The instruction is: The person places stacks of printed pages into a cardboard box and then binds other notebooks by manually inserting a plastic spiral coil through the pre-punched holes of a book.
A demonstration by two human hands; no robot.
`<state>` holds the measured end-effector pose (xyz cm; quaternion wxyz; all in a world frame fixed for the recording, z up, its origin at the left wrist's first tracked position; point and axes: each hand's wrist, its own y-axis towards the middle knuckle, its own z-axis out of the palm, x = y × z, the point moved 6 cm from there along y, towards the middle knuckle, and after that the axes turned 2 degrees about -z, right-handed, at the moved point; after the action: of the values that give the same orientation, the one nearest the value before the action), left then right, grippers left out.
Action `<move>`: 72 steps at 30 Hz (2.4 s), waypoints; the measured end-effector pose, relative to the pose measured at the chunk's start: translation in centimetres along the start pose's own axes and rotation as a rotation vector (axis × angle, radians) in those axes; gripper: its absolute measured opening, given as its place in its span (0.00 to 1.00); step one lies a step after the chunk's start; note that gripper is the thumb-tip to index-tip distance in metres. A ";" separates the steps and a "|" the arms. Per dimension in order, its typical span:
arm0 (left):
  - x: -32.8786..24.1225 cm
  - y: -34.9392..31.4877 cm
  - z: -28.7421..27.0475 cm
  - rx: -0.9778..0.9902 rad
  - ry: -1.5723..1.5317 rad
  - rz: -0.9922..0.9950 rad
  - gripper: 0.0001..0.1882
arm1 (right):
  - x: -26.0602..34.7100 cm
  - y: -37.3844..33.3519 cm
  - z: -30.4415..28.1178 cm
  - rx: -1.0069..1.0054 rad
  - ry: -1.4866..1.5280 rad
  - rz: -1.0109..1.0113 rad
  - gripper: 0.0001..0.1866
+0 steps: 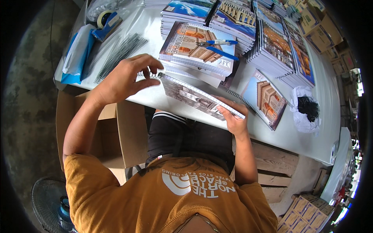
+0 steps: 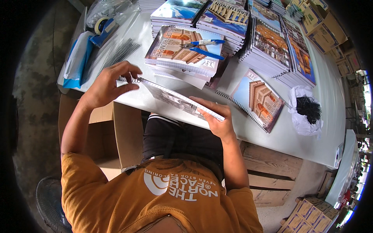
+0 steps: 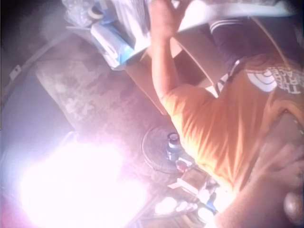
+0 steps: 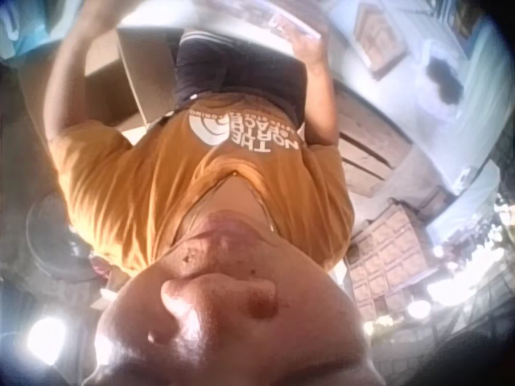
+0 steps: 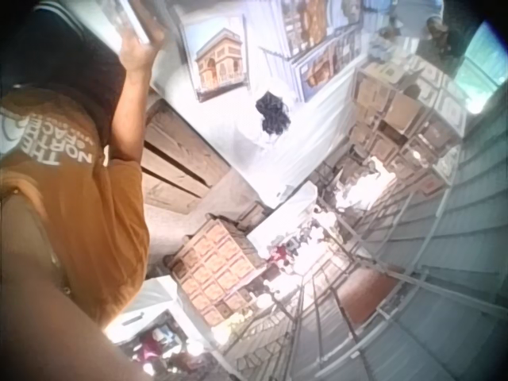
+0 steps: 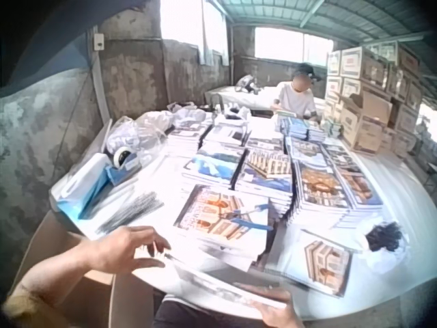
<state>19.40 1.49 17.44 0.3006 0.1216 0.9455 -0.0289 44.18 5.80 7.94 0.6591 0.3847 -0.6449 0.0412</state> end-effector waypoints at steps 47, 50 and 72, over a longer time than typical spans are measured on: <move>-1.1 0.8 0.3 0.185 0.320 -0.040 0.09 | 0.8 -0.6 1.1 -0.012 -0.134 -0.127 0.16; -0.6 1.1 0.1 0.011 0.145 0.069 0.11 | 0.7 -0.6 0.7 -0.051 -0.165 -0.137 0.17; 2.7 -1.5 5.3 0.272 -1.437 -0.762 0.21 | 0.2 -0.5 -2.9 -0.056 -0.202 -0.245 0.18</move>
<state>19.92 -0.12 11.50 0.7844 -0.2206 0.4875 -0.3138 46.85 6.95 8.22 0.6013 0.4441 -0.6571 -0.0967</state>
